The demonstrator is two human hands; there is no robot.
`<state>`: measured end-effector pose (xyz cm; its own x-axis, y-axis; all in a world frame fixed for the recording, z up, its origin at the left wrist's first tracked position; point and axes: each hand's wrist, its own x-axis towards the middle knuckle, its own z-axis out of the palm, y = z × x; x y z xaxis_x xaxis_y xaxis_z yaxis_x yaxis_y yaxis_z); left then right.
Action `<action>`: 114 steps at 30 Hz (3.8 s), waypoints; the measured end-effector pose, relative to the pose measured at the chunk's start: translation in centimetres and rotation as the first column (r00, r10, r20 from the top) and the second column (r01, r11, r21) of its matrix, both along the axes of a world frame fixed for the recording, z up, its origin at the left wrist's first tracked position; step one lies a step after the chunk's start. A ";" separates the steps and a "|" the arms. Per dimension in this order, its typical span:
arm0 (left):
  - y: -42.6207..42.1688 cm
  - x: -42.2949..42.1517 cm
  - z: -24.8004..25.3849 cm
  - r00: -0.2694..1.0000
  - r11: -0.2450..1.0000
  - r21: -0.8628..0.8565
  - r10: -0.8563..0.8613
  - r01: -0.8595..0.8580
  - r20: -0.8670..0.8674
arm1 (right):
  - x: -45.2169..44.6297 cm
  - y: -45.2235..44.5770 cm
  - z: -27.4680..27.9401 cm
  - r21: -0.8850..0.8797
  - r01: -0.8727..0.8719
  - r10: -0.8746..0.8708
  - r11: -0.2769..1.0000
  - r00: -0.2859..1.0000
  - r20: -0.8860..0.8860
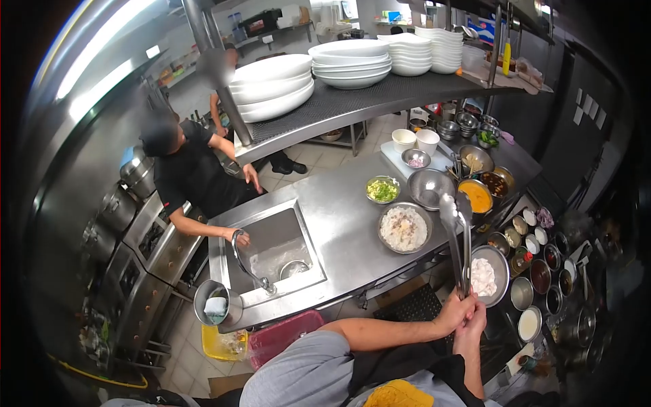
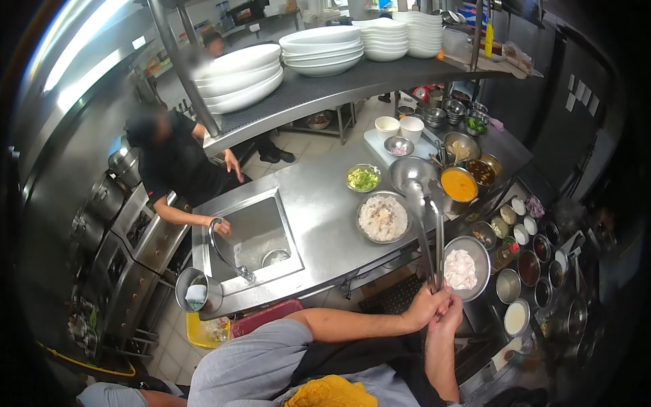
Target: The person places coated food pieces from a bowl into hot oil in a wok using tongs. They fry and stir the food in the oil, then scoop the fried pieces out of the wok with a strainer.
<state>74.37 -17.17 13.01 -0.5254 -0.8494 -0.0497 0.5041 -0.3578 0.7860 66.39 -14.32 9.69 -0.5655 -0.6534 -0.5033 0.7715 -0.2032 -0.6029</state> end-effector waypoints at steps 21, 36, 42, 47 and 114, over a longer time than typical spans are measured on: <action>1.9 -3.8 -0.3 0.977 0.977 0.085 -0.184 0.193 -0.112 | -5.3 4.2 -4.1 -0.092 0.075 -0.073 0.993 0.997 0.023; -7.3 -13.4 0.4 0.774 0.753 -0.180 -0.617 0.633 0.142 | -14.0 6.5 -3.3 0.004 0.575 -0.569 0.818 0.810 -0.140; -18.6 -13.8 0.9 0.464 0.558 -0.104 -0.557 0.823 0.689 | -12.3 7.0 -0.4 0.199 0.711 -0.652 0.675 0.700 -0.291; -24.1 -20.0 -3.5 0.567 0.055 -0.595 -0.382 0.802 0.729 | -11.8 9.2 -2.6 0.231 0.820 -0.753 0.524 0.573 -0.325; 4.9 -36.3 10.9 0.642 -0.808 -0.382 -0.588 -0.448 0.492 | -8.1 16.3 -8.7 0.286 0.915 -0.939 -0.285 -0.207 -0.273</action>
<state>38.05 -12.31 23.88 0.0122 0.9944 0.1048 0.9729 0.0124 -0.2307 58.32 1.98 1.04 -0.3062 0.8133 -0.4947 -0.1373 -0.5520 -0.8225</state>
